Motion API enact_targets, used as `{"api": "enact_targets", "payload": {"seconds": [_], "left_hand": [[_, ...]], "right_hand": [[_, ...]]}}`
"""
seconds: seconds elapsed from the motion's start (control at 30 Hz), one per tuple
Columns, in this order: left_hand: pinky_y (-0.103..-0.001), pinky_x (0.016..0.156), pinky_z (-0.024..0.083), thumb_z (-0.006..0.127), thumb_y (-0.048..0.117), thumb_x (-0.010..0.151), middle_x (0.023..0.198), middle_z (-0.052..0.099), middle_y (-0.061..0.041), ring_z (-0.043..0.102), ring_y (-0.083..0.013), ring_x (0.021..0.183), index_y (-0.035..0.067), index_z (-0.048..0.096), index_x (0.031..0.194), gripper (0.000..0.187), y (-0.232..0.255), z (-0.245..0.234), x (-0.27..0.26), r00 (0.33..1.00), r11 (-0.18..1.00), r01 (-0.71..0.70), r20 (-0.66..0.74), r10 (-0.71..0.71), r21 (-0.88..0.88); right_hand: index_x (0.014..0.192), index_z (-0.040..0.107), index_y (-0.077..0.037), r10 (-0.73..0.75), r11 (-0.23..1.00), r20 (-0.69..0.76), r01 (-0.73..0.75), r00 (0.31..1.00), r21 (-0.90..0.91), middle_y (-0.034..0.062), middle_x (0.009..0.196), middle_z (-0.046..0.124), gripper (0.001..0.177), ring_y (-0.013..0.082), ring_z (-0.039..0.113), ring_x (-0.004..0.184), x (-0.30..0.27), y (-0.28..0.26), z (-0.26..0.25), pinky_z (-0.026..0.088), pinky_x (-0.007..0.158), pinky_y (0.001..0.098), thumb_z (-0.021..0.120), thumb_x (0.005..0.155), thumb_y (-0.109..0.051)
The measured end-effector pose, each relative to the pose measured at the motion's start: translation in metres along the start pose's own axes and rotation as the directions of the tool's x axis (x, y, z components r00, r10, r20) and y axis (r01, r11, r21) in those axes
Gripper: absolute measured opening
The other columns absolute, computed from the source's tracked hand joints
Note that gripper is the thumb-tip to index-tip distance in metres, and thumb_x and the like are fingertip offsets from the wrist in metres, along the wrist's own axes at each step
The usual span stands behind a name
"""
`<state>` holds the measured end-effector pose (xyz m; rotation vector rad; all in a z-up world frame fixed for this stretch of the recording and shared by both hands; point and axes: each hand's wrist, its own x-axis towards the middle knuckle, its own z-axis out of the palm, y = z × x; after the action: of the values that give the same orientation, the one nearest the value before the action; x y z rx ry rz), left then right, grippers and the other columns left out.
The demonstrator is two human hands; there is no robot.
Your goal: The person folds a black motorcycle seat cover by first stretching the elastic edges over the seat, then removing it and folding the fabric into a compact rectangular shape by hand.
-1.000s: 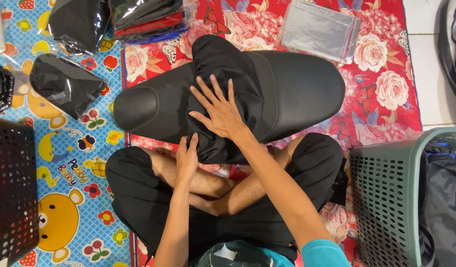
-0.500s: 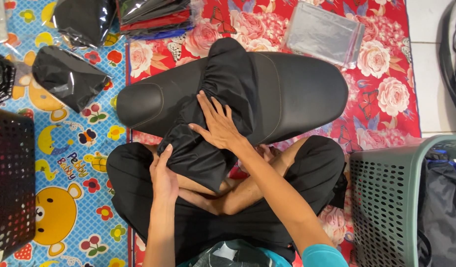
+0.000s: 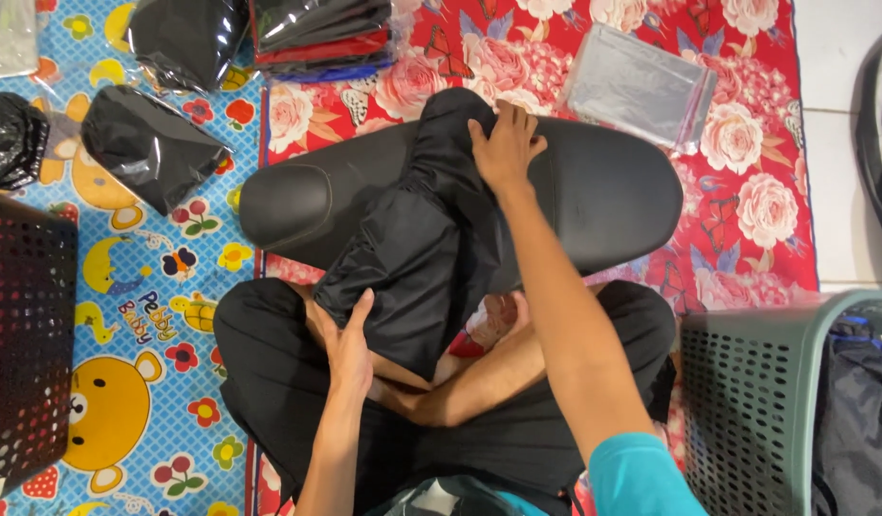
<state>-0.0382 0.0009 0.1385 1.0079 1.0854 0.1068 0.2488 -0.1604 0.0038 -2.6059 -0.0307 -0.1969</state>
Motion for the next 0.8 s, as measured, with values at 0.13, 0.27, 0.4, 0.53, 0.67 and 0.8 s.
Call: {"api": "enact_targets", "payload": {"seconds": [0.13,0.27,0.4,0.53,0.67,0.8], "left_hand": [[-0.044,0.125,0.028,0.084,0.018,0.082,0.171,0.009,-0.015,0.023,-0.0316,0.155,0.020,0.013,0.166,0.110,-0.022,-0.012,0.026,1.000,1.000,0.000,-0.017,-0.001,-0.022],[-0.037,0.116,0.044,0.068,0.017,0.080,0.154,0.053,-0.002,0.053,-0.0217,0.140,0.022,0.036,0.158,0.085,0.013,-0.015,0.026,0.994,0.996,0.081,0.082,-0.077,-0.045],[-0.039,0.108,0.050,0.068,0.008,0.081,0.144,0.061,-0.010,0.061,-0.0263,0.128,0.019,0.044,0.154,0.077,0.012,-0.018,0.049,0.985,0.975,0.165,0.077,-0.155,-0.150],[-0.037,0.108,0.050,0.072,0.004,0.077,0.139,0.063,-0.006,0.062,-0.0225,0.124,0.018,0.053,0.146,0.073,0.010,-0.011,0.072,0.983,0.975,0.178,0.075,-0.169,-0.134],[-0.037,0.106,0.051,0.075,0.007,0.073,0.136,0.067,-0.011,0.065,-0.0261,0.123,0.014,0.055,0.144,0.074,0.021,0.013,0.087,0.972,0.978,0.194,0.148,-0.181,-0.074],[-0.033,0.102,0.053,0.074,0.006,0.074,0.128,0.071,-0.005,0.067,-0.0192,0.116,0.016,0.060,0.138,0.067,0.049,0.062,0.093,0.949,0.991,0.131,0.285,-0.134,0.029]], "right_hand": [[0.159,0.029,-0.007,0.222,0.971,0.474,-0.239,0.852,-0.024,0.0183,0.162,0.037,0.097,0.0344,0.019,0.155,0.043,-0.014,-0.016,-0.013,0.116,0.0698,0.044,0.097,-0.079],[0.154,0.040,-0.005,0.307,0.951,0.565,-0.259,0.766,-0.166,0.0202,0.164,0.026,0.118,0.0414,0.008,0.156,0.063,-0.045,-0.017,-0.008,0.117,0.0737,0.033,0.073,-0.091],[0.121,0.049,-0.022,0.273,0.937,0.518,-0.347,0.811,0.049,0.0068,0.134,0.050,0.061,0.0317,0.033,0.131,0.086,-0.011,0.008,0.008,0.107,0.0529,0.072,0.072,-0.052],[0.087,0.045,-0.027,0.166,0.538,0.417,-0.437,0.894,0.721,0.0102,0.095,0.062,0.045,0.0234,0.064,0.077,0.096,0.020,-0.014,0.049,0.052,0.0344,0.074,0.076,0.005],[0.106,0.051,-0.027,0.042,0.321,0.408,-0.399,0.912,0.859,0.0090,0.084,0.064,0.057,0.0219,0.067,0.075,0.086,0.068,-0.081,0.058,0.062,0.0360,0.075,0.079,0.017],[0.140,0.055,-0.018,0.213,0.350,0.425,-0.475,0.880,0.807,0.0104,0.108,0.070,0.066,0.0213,0.072,0.092,0.070,0.093,-0.160,0.060,0.081,0.0319,0.077,0.080,-0.003]]}}
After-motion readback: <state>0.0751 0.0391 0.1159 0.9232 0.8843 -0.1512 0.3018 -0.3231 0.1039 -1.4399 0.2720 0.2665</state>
